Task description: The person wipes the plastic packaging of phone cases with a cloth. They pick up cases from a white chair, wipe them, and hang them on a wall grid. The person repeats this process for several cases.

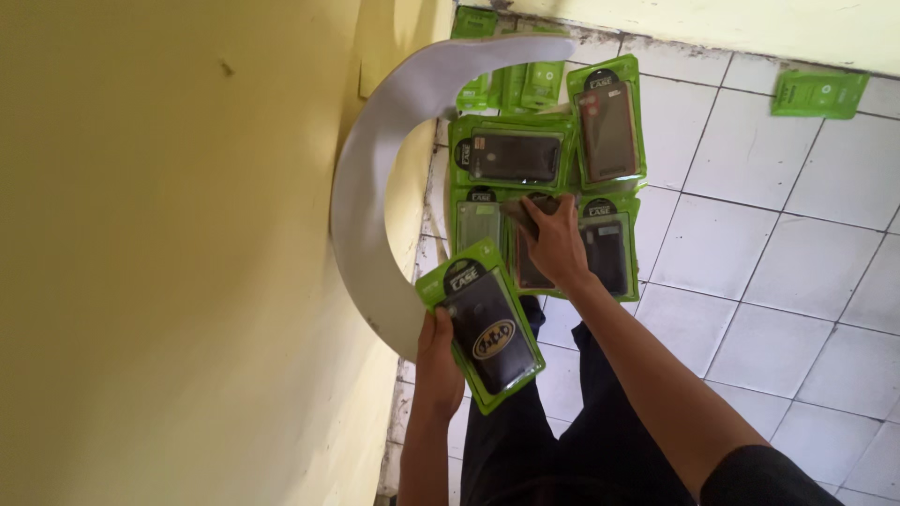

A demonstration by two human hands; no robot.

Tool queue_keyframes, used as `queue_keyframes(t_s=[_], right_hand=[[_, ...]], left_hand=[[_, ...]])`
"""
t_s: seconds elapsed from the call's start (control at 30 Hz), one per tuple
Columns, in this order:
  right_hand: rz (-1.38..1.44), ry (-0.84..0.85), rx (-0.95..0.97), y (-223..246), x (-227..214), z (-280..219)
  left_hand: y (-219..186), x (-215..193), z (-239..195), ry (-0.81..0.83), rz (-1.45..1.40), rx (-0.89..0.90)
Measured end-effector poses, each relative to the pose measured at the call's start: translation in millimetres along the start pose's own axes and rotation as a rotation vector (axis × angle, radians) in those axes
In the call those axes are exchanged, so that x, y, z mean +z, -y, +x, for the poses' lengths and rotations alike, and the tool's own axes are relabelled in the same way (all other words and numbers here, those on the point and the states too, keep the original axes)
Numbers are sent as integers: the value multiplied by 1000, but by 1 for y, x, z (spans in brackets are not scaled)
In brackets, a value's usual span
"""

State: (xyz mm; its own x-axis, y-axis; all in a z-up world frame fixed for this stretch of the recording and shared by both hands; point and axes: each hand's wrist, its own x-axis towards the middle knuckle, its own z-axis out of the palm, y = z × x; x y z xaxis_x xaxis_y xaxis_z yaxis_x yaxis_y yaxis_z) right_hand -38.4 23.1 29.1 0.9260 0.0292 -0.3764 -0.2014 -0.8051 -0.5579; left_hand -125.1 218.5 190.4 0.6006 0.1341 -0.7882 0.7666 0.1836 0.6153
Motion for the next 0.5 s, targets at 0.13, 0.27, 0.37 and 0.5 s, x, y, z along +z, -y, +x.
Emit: queue_keyframes(t_s=[0.13, 0.27, 0.37, 0.5], right_hand=[[-16, 42, -12, -4, 1, 5], [-24, 91, -51, -6, 0, -13], [-12, -23, -113, -12, -15, -43], [34, -66, 51, -29, -51, -112]], left_hand=[[11, -4, 6, 41, -322, -66], [24, -10, 4, 49, -481, -92], [19, -2, 0, 106, -516, -105], [2, 26, -14, 133, -473, -227]])
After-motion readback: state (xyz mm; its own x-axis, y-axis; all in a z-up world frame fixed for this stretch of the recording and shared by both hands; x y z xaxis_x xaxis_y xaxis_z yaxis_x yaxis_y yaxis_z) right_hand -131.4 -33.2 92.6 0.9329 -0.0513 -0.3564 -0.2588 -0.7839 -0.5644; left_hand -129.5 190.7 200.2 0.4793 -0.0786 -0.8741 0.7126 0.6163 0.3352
